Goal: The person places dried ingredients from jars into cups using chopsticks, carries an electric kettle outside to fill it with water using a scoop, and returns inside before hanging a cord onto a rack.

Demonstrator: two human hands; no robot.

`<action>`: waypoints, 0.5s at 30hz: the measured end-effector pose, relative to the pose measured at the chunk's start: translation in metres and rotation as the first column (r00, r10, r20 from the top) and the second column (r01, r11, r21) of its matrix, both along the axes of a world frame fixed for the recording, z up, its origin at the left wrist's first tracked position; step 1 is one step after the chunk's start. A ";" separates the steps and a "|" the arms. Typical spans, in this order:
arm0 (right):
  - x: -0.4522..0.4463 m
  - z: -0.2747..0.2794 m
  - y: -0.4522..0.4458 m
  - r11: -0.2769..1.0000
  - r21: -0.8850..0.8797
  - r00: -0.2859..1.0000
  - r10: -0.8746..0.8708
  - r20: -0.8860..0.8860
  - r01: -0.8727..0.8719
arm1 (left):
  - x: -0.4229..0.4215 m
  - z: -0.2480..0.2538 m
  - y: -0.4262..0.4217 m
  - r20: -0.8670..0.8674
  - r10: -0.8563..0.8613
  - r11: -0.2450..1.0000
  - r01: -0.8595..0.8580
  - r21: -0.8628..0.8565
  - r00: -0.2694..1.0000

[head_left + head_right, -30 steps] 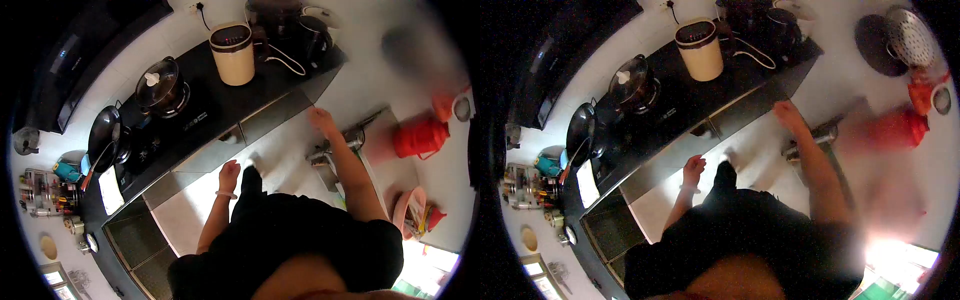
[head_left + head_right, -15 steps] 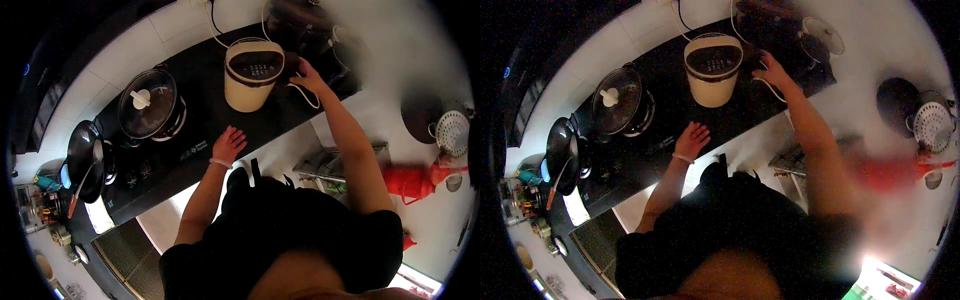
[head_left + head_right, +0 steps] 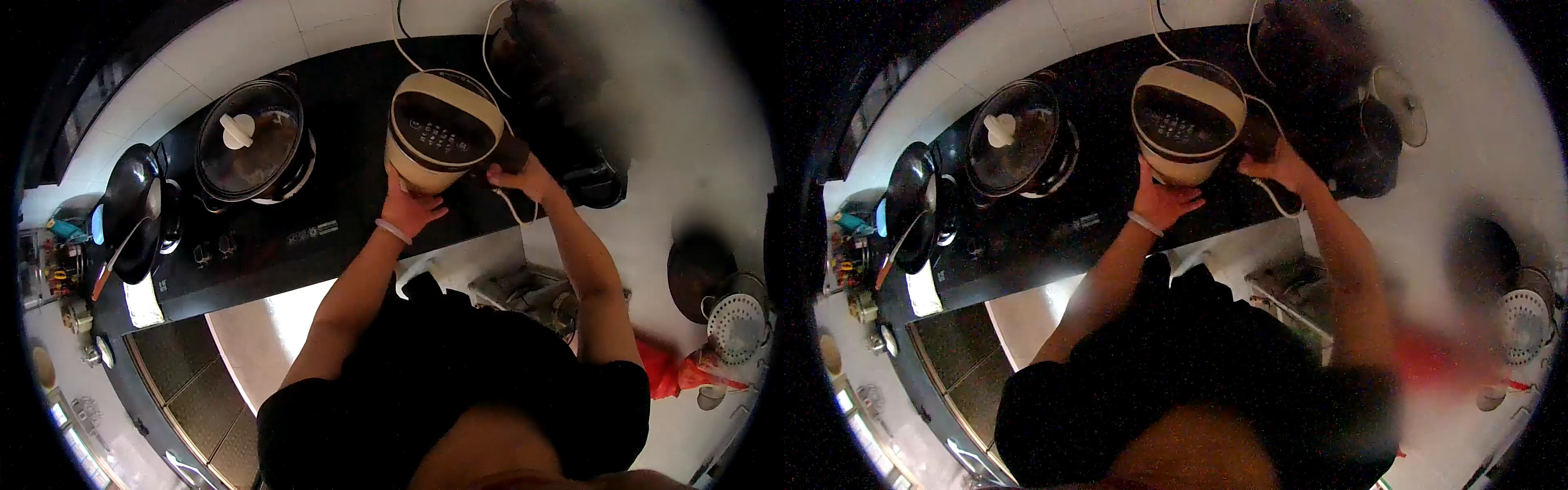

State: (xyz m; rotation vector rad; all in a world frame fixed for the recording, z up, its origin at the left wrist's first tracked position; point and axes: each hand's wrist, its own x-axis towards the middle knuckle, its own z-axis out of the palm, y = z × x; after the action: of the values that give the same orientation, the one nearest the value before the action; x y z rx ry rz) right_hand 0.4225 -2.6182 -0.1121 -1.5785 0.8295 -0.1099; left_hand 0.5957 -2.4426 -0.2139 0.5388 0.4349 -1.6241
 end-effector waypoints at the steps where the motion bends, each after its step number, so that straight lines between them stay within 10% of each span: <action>1: -0.006 -0.008 0.010 1.000 0.024 0.999 -0.017 0.036 0.017 | 0.003 0.000 0.003 0.002 0.001 0.998 0.000 -0.067 1.000; 8: 0.019 -0.010 0.103 0.982 0.034 0.968 -0.191 0.161 0.188 | 0.050 0.037 0.004 -0.066 0.066 0.996 -0.069 -0.049 0.996; 15: 0.085 -0.057 0.164 0.941 0.012 0.867 -0.317 0.385 0.339 | 0.107 0.022 -0.001 0.221 -0.030 0.996 0.010 0.092 0.975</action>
State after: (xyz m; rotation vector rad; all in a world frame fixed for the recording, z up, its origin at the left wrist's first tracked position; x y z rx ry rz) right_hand 0.5074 -2.4539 -0.1692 -1.3901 0.7798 -0.6741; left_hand 0.7025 -2.4440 -0.1920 0.7867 0.3380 -1.5477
